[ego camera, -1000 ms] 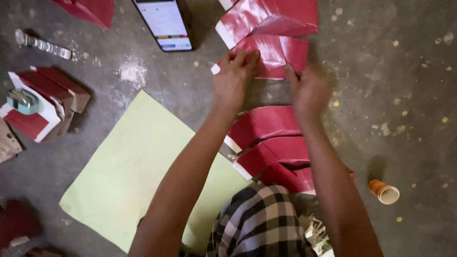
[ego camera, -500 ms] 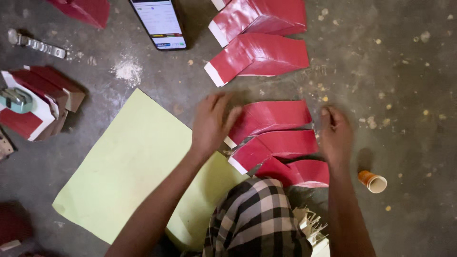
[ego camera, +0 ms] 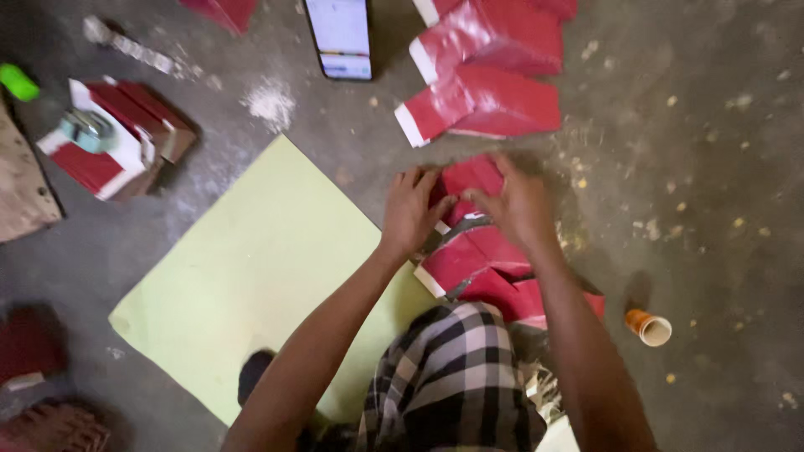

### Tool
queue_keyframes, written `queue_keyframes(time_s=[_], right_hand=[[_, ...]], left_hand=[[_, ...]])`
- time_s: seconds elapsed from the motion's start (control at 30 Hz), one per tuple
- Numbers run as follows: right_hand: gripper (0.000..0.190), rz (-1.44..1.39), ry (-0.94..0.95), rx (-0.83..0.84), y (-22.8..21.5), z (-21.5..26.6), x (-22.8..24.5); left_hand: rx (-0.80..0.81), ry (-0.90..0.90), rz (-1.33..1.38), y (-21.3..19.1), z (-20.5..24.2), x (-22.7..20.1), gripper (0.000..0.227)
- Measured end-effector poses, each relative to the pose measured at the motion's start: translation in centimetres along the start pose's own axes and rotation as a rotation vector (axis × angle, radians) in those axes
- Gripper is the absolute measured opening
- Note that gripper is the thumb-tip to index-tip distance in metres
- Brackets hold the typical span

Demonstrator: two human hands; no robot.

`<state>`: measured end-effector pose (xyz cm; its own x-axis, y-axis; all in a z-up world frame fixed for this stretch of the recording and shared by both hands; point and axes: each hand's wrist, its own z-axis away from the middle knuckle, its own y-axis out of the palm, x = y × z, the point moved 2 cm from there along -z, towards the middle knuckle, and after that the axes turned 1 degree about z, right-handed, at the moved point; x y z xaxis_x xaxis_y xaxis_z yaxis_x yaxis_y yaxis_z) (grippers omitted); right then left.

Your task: The person sits on the floor and repeatedly folds red paper pieces by hand, pressing the creases and stacking the finished items. The person also rubs the folded pieces on a yellow mat and places them into a growing pile.

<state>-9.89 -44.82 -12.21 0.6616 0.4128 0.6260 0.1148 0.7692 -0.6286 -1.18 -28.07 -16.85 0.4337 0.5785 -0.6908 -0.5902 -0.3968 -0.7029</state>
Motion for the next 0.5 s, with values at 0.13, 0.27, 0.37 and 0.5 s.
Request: queue_keyframes(time_s=[0.13,0.27,0.37,0.5], right_hand=[[0.053,-0.505,-0.101,-0.093,-0.5,7.6,4.3],[0.051,-0.424,-0.229,-0.134,2.8,14.9,10.6],[0.045,-0.581,-0.185,0.129,7.1,19.6,15.1],[0.045,-0.688,-0.360,0.282,12.5,24.1,17.5]], left_hand=[[0.165,0.141,0.003,-10.5,2.4,-3.3,0.060],[0.428,0.120,-0.220,-23.4,8.7,-4.6,0.071],[0.483,-0.089,-0.251,-29.3,16.5,-4.0,0.074],[0.363,-0.156,-0.062,-31.9,25.4,-2.9,0.065]])
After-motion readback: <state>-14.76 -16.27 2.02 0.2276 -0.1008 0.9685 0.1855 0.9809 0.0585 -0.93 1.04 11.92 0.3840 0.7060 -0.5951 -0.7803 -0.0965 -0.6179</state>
